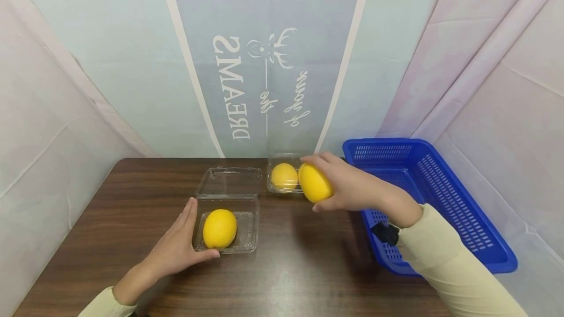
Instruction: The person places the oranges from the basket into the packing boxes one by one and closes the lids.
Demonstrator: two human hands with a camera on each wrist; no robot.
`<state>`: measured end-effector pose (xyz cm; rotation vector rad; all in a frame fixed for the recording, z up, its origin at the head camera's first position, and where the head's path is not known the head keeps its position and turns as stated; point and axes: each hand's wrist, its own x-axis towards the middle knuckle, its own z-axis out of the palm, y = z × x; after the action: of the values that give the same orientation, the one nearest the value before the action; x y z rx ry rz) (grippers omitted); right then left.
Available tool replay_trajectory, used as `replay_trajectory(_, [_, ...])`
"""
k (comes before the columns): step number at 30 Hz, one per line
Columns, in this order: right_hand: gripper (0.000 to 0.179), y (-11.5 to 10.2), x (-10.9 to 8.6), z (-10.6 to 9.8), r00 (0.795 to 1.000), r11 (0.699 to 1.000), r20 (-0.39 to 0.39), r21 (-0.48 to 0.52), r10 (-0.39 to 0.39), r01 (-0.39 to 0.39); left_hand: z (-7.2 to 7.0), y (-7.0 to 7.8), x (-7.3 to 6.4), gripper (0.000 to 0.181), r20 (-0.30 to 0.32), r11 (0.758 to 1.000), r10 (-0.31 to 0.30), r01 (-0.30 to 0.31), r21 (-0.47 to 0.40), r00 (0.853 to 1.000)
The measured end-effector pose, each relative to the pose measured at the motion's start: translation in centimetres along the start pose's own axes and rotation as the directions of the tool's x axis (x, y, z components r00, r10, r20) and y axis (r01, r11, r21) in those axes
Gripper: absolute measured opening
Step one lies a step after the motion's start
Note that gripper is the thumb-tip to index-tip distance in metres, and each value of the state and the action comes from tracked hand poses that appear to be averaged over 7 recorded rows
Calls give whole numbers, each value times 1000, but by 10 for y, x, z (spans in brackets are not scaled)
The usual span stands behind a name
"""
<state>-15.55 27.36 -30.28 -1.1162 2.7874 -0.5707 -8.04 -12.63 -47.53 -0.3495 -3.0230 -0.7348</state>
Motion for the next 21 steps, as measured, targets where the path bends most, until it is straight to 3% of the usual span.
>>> replay_trajectory(21, [96,-12,5,23,998,998,13,38,-53,53,2,-1,-1,142,-13,1000,14,-14,-1,1000])
